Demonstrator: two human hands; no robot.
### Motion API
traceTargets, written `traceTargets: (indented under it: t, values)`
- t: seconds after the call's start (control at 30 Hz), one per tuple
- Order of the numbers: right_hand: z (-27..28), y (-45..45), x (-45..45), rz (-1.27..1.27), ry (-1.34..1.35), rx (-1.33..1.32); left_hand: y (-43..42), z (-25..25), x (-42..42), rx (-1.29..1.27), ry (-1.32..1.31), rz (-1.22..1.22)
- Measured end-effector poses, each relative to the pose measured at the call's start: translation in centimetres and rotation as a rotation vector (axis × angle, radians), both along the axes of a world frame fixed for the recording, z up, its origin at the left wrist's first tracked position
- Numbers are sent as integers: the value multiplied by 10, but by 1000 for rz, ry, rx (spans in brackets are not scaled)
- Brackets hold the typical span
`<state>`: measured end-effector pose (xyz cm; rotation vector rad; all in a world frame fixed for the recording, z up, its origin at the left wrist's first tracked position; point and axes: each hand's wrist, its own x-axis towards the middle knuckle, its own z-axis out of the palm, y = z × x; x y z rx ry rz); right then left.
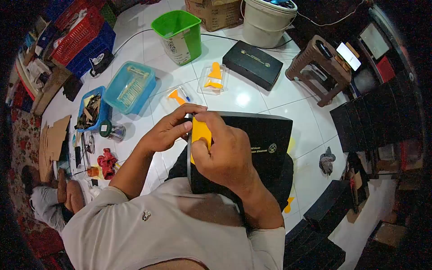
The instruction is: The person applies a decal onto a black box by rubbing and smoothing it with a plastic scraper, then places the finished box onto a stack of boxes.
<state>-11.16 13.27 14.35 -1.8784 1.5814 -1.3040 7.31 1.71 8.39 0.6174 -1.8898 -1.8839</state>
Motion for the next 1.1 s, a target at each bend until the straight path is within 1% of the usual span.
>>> traceTargets:
  t: [0.13, 0.23, 0.4, 0.47, 0.57, 0.63, 0.73, 0.9, 1.03, 1.1]
  values:
    - [-1, 2, 3, 4, -3, 8, -1, -1, 1, -11, 13, -12]
    - [-7, 6, 8, -15, 10, -43, -2, -7, 2, -29, 31, -11]
    - [-12, 11, 12, 9, 59, -11, -1, -7, 5, 9, 17, -22]
    - [-15, 10, 12, 11, 65, -45, -1, -6, 6, 17, 25, -22]
    - [-16, 12, 14, 6, 76, -73, -1, -3, 6, -1, 18, -36]
    - [-16, 13, 16, -2, 80, -66, -3, -5, 6, -76, 31, -57]
    - [-19, 14, 18, -35, 59, -95, -3, -4, 7, -57, 37, -60]
    - [-24, 18, 18, -108, 107, -158, -3, -1, 6, -61, 17, -54]
    - [-23, 25, 23, -178, 69, -120, -3, -5, 6, -59, 47, -59]
    - [-29, 24, 22, -191, 91, -212, -5, -7, 8, -57, 23, -60]
